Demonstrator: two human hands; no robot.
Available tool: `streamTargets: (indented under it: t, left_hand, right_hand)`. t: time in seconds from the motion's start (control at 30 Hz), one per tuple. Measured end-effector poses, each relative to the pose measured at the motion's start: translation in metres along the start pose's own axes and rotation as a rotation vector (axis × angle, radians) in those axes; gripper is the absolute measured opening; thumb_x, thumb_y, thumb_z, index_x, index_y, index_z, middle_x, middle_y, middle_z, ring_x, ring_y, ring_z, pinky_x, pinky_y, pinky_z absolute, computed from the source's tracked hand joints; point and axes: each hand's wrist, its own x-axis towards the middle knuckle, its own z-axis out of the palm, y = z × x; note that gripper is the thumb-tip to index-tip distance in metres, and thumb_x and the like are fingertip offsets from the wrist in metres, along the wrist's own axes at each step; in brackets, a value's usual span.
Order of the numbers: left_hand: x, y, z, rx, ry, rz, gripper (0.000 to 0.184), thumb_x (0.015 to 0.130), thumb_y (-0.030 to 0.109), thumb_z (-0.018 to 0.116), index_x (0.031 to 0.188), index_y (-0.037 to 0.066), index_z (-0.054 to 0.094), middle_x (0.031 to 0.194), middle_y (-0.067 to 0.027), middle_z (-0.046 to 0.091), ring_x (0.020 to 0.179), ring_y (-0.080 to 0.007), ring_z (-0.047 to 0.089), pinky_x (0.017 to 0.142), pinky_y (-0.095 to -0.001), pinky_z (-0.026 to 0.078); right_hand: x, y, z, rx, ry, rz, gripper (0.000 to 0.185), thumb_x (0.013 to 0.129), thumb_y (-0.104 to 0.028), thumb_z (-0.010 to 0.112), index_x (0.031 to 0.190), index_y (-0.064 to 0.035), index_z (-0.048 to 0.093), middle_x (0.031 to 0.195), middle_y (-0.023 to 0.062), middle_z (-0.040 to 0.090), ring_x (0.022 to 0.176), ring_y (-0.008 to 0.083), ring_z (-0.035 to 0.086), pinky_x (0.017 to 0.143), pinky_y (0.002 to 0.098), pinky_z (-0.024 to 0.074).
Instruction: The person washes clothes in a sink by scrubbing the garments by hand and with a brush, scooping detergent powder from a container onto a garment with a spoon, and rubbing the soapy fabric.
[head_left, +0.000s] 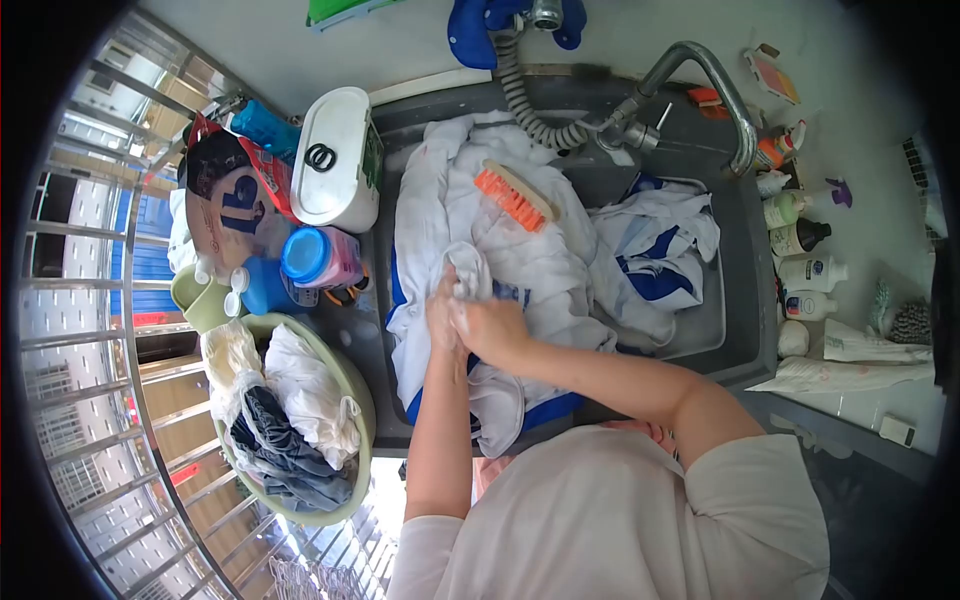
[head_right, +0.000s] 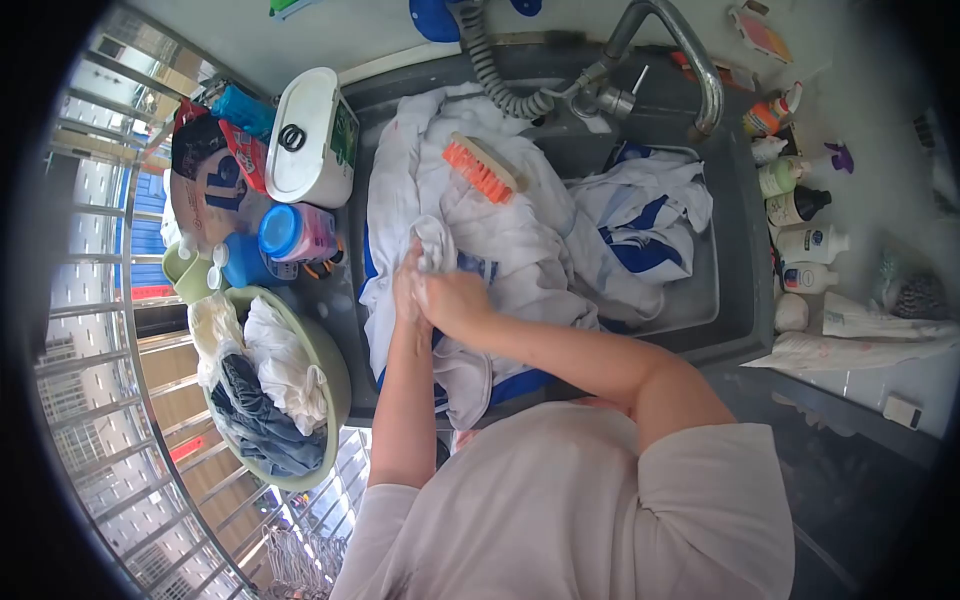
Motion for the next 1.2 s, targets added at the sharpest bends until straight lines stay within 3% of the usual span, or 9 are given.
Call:
streamTargets:
  t: [0.17, 0.37, 0.53, 0.63, 0.7, 0.73, 1.0, 1.17, 1.2]
  left_hand:
    - [-0.013, -0.006, 0.017, -0.059, 0.054, 0.218, 0.037, 0.096, 0.028, 0.053, 0.111, -0.005, 0.057, 0.091, -0.0077, 0.062, 0.079, -0.018, 0.065, 0.067, -0.0319, 0.053]
    - [-0.027, 0.007, 0.013, -0.025, -0.03, 0.102, 0.034, 0.096, 0.028, 0.052, 0.11, -0.002, 0.059, 0.095, -0.0087, 0.064, 0.081, -0.0184, 0.065, 0.068, -0.0311, 0.053]
    - [-0.022, -0.003, 0.008, -0.047, -0.137, 0.239, 0.039, 0.098, 0.03, 0.048, 0.12, -0.001, 0.055, 0.112, -0.0112, 0.063, 0.1, -0.0213, 0.063, 0.085, -0.0345, 0.052]
    - [-0.031, 0.005, 0.012, -0.073, -0.25, 0.249, 0.045, 0.101, 0.031, 0.042, 0.131, -0.002, 0.05, 0.122, -0.0134, 0.061, 0.108, -0.0257, 0.062, 0.093, -0.0378, 0.05]
    - [-0.048, 0.023, 0.021, -0.375, -0.262, 0.046, 0.05, 0.101, 0.037, 0.041, 0.131, -0.002, 0.05, 0.124, -0.0147, 0.061, 0.108, -0.0276, 0.063, 0.095, -0.04, 0.049]
    - [-0.053, 0.026, 0.022, -0.376, -0.292, 0.037, 0.053, 0.101, 0.041, 0.041, 0.13, -0.002, 0.05, 0.126, -0.0156, 0.06, 0.11, -0.0283, 0.062, 0.097, -0.0413, 0.048]
    - [-0.131, 0.047, 0.05, -0.207, -0.394, 0.256, 0.041, 0.101, 0.035, 0.044, 0.111, -0.002, 0.058, 0.104, -0.0134, 0.065, 0.094, -0.0207, 0.064, 0.086, -0.0338, 0.051]
    - [-0.144, 0.036, 0.051, -0.108, -0.366, 0.304, 0.036, 0.099, 0.03, 0.047, 0.109, -0.002, 0.059, 0.106, -0.013, 0.065, 0.096, -0.0217, 0.063, 0.087, -0.0342, 0.05]
    - [-0.144, 0.033, 0.052, -0.031, -0.285, 0.311, 0.031, 0.099, 0.028, 0.048, 0.104, 0.0, 0.06, 0.102, -0.0114, 0.065, 0.093, -0.0197, 0.063, 0.086, -0.0327, 0.05]
  right_hand:
    - [0.075, 0.028, 0.029, -0.172, 0.093, -0.08, 0.033, 0.09, -0.027, 0.049, 0.069, -0.0091, 0.068, 0.062, 0.0171, 0.064, 0.056, 0.0334, 0.065, 0.051, 0.0469, 0.0489]
    - [0.018, 0.011, 0.012, -0.1, -0.037, 0.009, 0.033, 0.089, -0.027, 0.051, 0.068, -0.0075, 0.068, 0.063, 0.0178, 0.064, 0.056, 0.0326, 0.066, 0.051, 0.0473, 0.049]
    - [0.082, 0.035, 0.025, -0.173, -0.022, 0.014, 0.036, 0.091, -0.027, 0.046, 0.069, -0.0059, 0.065, 0.064, 0.0213, 0.062, 0.06, 0.0362, 0.065, 0.055, 0.0477, 0.0497]
    - [0.073, 0.038, 0.019, -0.09, 0.09, 0.003, 0.038, 0.095, -0.027, 0.049, 0.071, -0.0031, 0.065, 0.065, 0.0153, 0.066, 0.061, 0.0243, 0.066, 0.058, 0.0377, 0.0494]
    - [0.055, 0.041, -0.006, 0.946, 0.015, 0.235, 0.036, 0.097, -0.028, 0.054, 0.076, -0.0014, 0.066, 0.069, 0.0011, 0.063, 0.064, 0.009, 0.058, 0.06, 0.0281, 0.0458]
    - [0.041, 0.035, -0.028, 1.108, -0.108, 0.312, 0.033, 0.097, -0.03, 0.057, 0.086, -0.0003, 0.067, 0.076, -0.0062, 0.057, 0.071, 0.0029, 0.049, 0.064, 0.0225, 0.0419]
    - [-0.019, 0.03, -0.099, 1.112, -0.149, 0.169, 0.026, 0.097, -0.028, 0.057, 0.099, -0.0029, 0.062, 0.083, -0.0032, 0.055, 0.074, 0.0042, 0.048, 0.066, 0.0213, 0.0401]
    - [-0.017, 0.014, -0.107, 1.077, -0.05, 0.082, 0.019, 0.095, -0.023, 0.059, 0.102, -0.0054, 0.061, 0.083, -0.0008, 0.057, 0.073, 0.0059, 0.049, 0.065, 0.0226, 0.041]
    - [-0.015, 0.016, -0.104, 0.982, -0.257, 0.094, 0.017, 0.097, -0.021, 0.057, 0.103, -0.0052, 0.061, 0.086, -0.0016, 0.057, 0.076, 0.004, 0.048, 0.067, 0.0209, 0.0401]
